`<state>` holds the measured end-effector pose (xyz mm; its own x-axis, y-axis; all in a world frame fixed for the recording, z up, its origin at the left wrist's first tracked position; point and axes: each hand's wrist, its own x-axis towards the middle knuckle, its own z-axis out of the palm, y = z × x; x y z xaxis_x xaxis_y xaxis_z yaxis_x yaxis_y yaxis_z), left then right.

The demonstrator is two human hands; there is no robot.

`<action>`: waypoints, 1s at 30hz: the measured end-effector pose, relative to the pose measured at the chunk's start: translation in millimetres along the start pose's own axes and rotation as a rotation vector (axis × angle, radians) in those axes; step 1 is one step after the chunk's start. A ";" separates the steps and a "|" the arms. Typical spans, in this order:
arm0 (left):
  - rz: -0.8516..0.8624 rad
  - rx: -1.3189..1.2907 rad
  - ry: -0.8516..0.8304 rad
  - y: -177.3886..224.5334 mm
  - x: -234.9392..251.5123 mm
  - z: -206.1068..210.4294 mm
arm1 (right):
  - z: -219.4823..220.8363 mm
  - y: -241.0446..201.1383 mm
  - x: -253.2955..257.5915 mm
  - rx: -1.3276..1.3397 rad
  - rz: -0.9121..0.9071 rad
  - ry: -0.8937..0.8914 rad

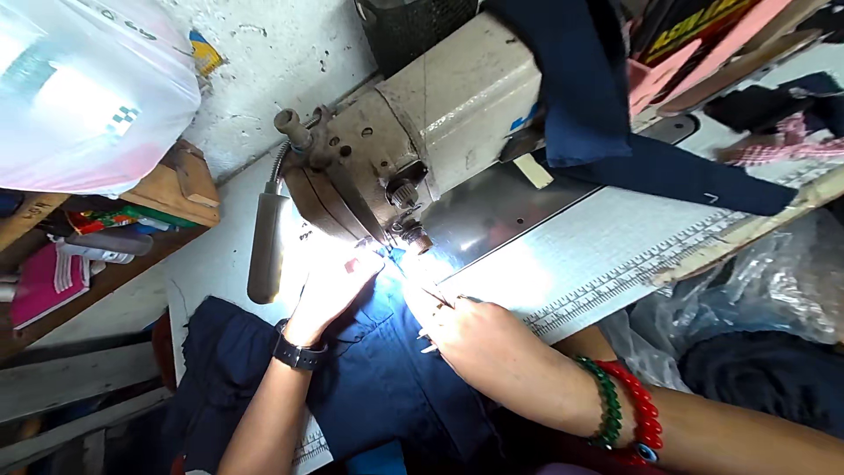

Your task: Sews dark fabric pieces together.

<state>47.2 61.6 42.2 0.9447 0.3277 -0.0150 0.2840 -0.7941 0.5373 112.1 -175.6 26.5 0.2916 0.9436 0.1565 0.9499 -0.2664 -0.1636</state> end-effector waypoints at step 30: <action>0.002 0.071 -0.037 10.3 3.7 1.3 | 13.6 -5.7 9.3 0.581 0.124 0.090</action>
<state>53.9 54.0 46.6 0.9503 0.3080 -0.0459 0.2918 -0.8295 0.4762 107.9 -162.7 15.7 0.4290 0.8852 0.1801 0.6986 -0.1987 -0.6874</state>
